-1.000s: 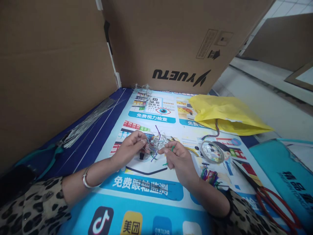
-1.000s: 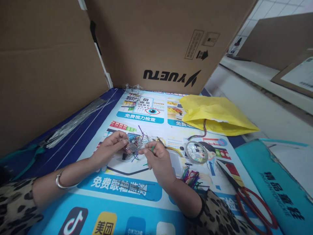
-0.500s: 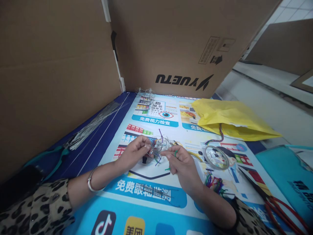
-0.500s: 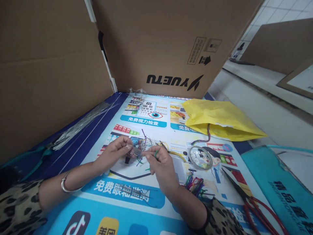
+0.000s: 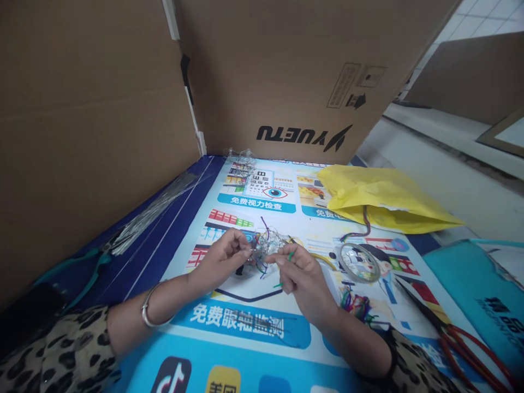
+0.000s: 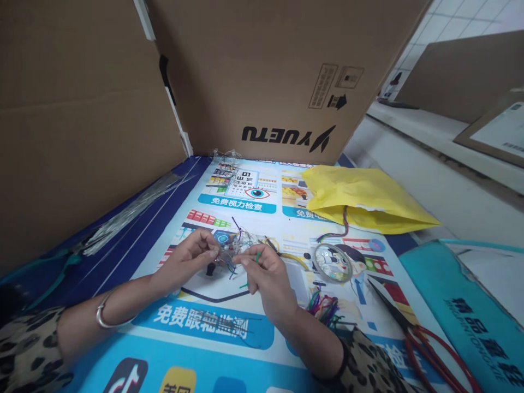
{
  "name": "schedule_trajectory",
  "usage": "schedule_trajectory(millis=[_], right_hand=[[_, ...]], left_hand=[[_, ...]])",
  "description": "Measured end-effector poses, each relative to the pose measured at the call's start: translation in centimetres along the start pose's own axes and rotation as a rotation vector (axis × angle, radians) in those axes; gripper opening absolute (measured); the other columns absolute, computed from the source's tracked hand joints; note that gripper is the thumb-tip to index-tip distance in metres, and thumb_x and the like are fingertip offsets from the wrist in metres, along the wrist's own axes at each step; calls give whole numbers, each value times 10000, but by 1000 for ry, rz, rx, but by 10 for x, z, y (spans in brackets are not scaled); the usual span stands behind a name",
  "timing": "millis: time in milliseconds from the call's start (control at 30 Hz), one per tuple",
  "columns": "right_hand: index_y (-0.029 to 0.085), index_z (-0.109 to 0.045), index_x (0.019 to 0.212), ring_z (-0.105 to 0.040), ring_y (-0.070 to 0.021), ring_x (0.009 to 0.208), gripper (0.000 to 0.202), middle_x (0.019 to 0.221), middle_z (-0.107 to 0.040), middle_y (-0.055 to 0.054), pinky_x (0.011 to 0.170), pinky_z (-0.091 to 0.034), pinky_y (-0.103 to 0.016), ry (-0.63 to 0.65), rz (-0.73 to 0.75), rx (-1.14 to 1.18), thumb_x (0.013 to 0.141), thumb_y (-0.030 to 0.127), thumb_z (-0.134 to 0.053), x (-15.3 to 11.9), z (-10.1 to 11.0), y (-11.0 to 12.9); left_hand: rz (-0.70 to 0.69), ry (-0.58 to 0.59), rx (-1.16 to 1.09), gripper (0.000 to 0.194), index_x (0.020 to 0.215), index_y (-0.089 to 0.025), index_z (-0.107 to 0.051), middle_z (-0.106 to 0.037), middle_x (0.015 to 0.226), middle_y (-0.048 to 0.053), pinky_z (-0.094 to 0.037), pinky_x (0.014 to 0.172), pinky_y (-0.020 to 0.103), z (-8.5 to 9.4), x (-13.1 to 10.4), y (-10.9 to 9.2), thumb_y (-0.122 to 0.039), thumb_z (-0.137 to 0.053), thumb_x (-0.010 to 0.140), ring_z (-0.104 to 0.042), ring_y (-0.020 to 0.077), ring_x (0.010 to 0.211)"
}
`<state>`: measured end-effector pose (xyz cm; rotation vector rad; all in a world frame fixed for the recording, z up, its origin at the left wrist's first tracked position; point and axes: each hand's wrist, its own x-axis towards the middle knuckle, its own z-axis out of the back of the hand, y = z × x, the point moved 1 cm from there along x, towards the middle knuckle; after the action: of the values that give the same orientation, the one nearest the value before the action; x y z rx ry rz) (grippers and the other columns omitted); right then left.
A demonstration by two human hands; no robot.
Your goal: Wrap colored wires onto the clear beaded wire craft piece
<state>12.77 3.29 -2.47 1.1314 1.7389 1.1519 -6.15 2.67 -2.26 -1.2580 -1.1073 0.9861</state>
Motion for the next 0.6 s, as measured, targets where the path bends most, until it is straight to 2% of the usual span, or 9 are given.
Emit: schedule_trajectory(millis=[100,267,333,467,600], right_hand=[[210,-480,844,-337,-32,359,178,855,-715,-22,383,-253,-198,-2,1,1,803,312,-620,0,-1,1],[203,-477,820,-341,-26,350,202,829,-716,-21,380,-256,-196,1,7,-9,782,321,-636,1,-1,2],[202,-477,823,-342,-25,350,198,833,-716,-22,381,-255,-196,3,12,-8,788,320,-632,1,-1,2],[205,-490,838,-344,-30,355,168,858,-716,-21,386,-242,-202,21,15,-14,809,320,-610,0,-1,1],[206,-500,846,-343,-29,357,139,865,-717,-14,391,-241,-203,32,22,-5,820,304,-595,0,-1,1]], left_hand=[[-87,-33,199,100,902,-188,-462,-553,847,27,-443,703,286,1,-2,0,-252,-526,859,-546,140,773],[-466,-110,599,169,927,-211,-473,-545,1016,72,-412,866,370,2,-7,-6,-125,-551,804,-520,205,997],[-573,-111,741,190,919,-213,-509,-506,1112,89,-399,895,385,0,-10,-9,-92,-558,781,-484,227,1065],[-654,-72,903,182,913,-217,-588,-450,1222,99,-385,920,424,-4,-12,-14,-99,-571,776,-446,263,1120],[-659,-86,975,189,937,-218,-618,-448,1243,102,-360,947,456,-7,-12,-14,-108,-569,791,-428,273,1148]])
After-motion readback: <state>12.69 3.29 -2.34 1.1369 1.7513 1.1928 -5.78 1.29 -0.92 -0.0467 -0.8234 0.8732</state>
